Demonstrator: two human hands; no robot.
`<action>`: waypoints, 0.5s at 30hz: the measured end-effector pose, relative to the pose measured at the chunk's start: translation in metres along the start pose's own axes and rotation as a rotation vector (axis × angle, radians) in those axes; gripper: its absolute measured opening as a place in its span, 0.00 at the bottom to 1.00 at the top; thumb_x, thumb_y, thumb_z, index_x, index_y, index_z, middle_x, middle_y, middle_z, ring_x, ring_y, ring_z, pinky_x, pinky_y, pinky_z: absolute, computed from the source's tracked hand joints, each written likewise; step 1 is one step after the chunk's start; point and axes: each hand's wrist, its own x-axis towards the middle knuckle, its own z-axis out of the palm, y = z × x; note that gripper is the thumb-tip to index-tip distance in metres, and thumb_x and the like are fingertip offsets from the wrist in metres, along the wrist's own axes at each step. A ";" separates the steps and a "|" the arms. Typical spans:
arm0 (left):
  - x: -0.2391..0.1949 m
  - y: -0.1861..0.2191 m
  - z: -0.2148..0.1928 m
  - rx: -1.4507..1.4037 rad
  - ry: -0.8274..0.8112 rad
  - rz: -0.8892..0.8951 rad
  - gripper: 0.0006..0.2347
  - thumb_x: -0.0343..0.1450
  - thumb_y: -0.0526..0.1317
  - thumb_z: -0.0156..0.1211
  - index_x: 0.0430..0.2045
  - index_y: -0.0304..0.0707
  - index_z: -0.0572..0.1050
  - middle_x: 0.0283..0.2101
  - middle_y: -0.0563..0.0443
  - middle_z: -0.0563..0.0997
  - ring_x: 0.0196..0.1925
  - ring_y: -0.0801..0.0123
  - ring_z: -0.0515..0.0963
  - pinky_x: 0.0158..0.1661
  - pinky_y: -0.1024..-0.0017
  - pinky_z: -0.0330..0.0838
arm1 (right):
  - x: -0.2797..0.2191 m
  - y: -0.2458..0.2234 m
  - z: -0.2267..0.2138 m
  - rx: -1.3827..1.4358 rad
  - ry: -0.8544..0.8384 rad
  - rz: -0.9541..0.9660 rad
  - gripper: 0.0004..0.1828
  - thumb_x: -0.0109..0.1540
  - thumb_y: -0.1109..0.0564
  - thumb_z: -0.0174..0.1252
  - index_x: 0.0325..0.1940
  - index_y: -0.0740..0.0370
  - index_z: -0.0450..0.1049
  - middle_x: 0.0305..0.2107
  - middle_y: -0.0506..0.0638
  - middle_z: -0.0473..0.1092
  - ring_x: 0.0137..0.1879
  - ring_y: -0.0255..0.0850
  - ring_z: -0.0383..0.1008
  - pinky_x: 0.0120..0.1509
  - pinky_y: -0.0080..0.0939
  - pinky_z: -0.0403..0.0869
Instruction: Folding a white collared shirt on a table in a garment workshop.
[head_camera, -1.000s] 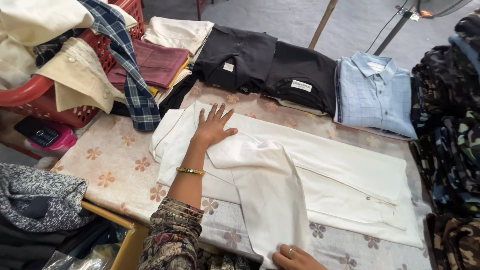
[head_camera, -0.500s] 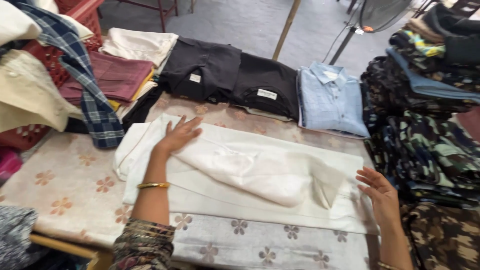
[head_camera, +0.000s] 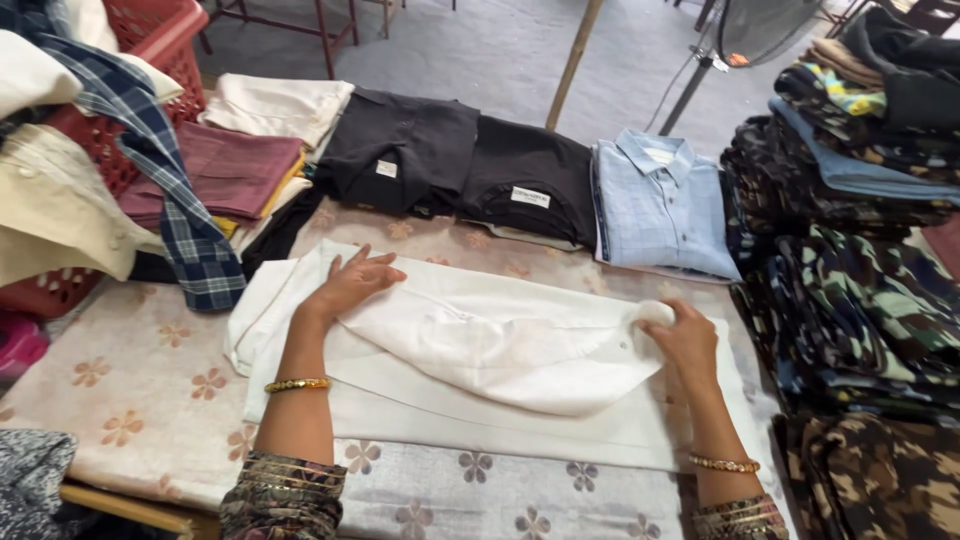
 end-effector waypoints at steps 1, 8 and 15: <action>0.000 0.001 -0.002 0.003 0.010 -0.002 0.24 0.67 0.68 0.42 0.45 0.69 0.82 0.73 0.70 0.62 0.80 0.67 0.39 0.72 0.54 0.17 | 0.007 0.019 0.004 0.006 0.001 -0.009 0.37 0.50 0.41 0.73 0.61 0.53 0.75 0.41 0.57 0.79 0.41 0.49 0.81 0.49 0.47 0.77; -0.005 0.004 -0.007 0.038 -0.079 -0.006 0.25 0.64 0.70 0.43 0.32 0.65 0.86 0.76 0.69 0.57 0.81 0.68 0.36 0.73 0.54 0.17 | 0.012 0.083 -0.026 0.517 0.072 0.232 0.17 0.51 0.55 0.74 0.42 0.63 0.82 0.34 0.53 0.79 0.36 0.41 0.79 0.39 0.43 0.76; -0.039 0.085 -0.026 0.255 -0.206 -0.058 0.16 0.60 0.58 0.68 0.31 0.53 0.86 0.74 0.66 0.59 0.80 0.69 0.41 0.72 0.50 0.21 | 0.009 0.084 -0.024 0.489 -0.134 0.292 0.35 0.57 0.45 0.73 0.66 0.55 0.73 0.46 0.57 0.78 0.55 0.44 0.75 0.57 0.43 0.68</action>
